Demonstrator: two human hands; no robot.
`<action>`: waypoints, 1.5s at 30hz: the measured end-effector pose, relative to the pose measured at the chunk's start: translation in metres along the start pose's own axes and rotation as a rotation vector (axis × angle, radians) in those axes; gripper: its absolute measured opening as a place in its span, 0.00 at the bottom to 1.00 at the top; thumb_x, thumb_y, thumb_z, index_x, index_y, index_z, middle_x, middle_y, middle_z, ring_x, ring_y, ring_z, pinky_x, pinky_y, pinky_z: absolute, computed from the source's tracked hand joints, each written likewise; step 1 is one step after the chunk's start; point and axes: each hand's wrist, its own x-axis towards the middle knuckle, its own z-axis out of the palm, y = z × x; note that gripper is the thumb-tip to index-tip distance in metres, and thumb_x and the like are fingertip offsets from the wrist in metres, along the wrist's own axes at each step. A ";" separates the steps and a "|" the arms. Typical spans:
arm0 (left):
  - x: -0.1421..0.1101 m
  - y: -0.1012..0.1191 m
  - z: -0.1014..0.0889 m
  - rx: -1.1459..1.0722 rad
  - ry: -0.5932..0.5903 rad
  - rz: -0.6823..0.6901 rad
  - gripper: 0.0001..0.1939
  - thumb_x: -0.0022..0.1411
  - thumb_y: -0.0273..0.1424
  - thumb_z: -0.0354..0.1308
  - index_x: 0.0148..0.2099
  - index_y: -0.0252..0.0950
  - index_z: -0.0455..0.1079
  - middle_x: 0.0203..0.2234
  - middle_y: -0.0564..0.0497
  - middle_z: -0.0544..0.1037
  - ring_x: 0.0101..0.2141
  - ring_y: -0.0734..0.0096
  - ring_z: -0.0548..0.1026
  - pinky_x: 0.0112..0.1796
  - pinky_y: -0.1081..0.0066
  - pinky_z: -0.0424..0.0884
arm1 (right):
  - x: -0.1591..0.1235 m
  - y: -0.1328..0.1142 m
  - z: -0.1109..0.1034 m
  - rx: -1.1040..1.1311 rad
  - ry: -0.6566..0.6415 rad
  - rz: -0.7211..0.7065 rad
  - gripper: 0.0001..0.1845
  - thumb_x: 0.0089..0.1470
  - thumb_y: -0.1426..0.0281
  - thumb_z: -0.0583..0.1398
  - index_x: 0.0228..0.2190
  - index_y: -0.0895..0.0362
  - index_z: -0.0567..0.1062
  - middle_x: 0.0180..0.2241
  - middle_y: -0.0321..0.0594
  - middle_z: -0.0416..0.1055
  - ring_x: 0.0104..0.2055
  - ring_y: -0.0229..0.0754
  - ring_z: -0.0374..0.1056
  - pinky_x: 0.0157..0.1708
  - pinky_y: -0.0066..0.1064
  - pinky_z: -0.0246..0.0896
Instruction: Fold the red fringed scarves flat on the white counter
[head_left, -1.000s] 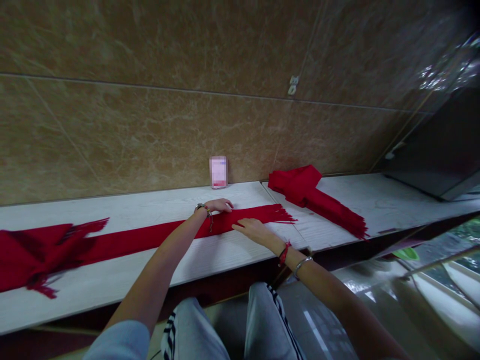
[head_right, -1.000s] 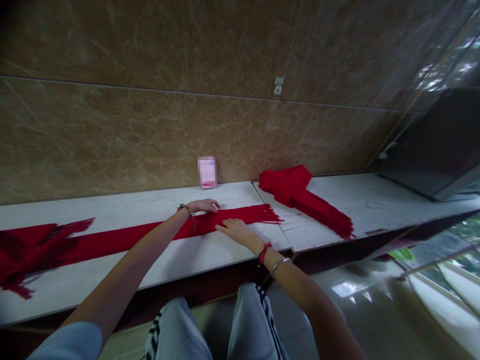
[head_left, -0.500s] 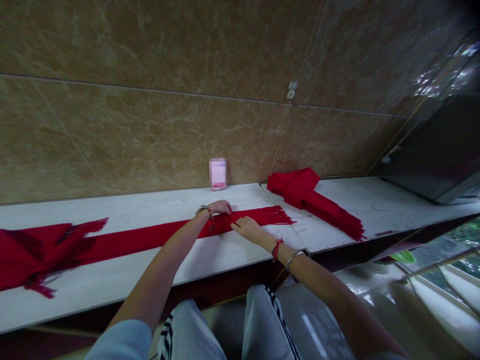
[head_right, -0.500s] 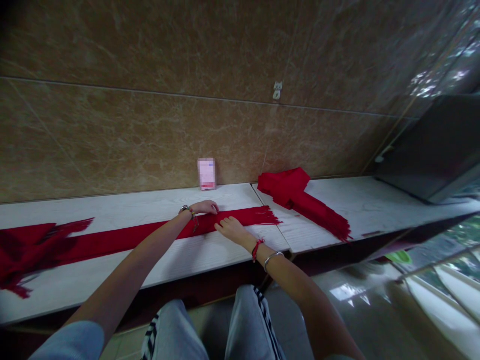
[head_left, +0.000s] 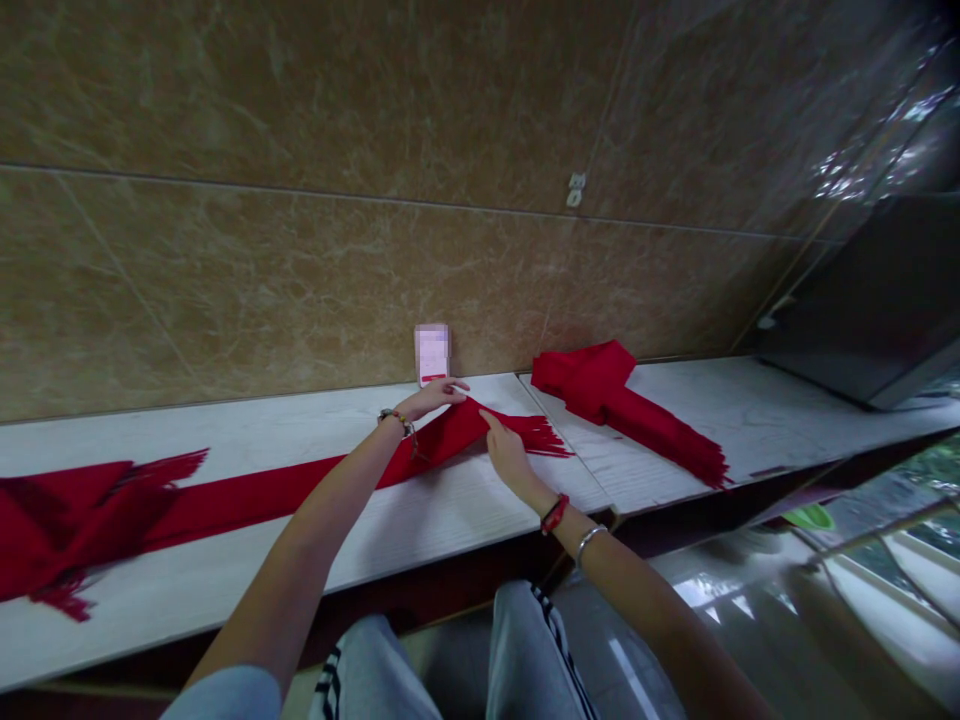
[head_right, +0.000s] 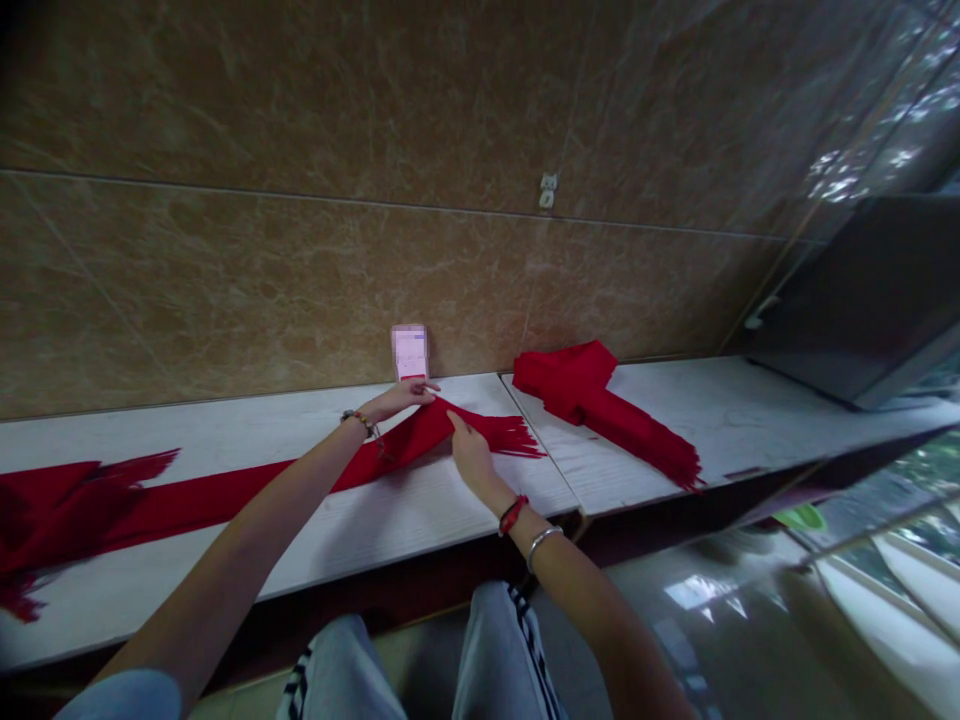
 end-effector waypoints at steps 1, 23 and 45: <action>0.001 0.007 -0.003 -0.046 0.035 0.068 0.21 0.52 0.36 0.56 0.47 0.32 0.67 0.34 0.50 0.73 0.34 0.74 0.69 0.37 0.74 0.64 | 0.006 0.000 -0.004 0.158 0.063 0.039 0.26 0.52 0.79 0.45 0.53 0.60 0.62 0.43 0.47 0.71 0.40 0.40 0.68 0.42 0.33 0.63; -0.004 0.074 -0.001 -0.183 -0.160 0.109 0.31 0.45 0.36 0.64 0.53 0.34 0.64 0.42 0.48 0.74 0.42 0.66 0.71 0.43 0.67 0.66 | 0.079 -0.007 -0.105 0.621 -0.045 0.113 0.21 0.41 0.81 0.55 0.40 0.59 0.69 0.36 0.39 0.73 0.39 0.41 0.70 0.42 0.41 0.65; 0.008 0.025 0.011 0.383 -0.452 -0.282 0.26 0.41 0.39 0.63 0.45 0.36 0.69 0.42 0.48 0.75 0.39 0.67 0.72 0.35 0.75 0.67 | 0.012 0.073 -0.036 0.805 -0.121 0.518 0.21 0.43 0.77 0.52 0.42 0.54 0.61 0.40 0.43 0.69 0.37 0.41 0.70 0.31 0.34 0.67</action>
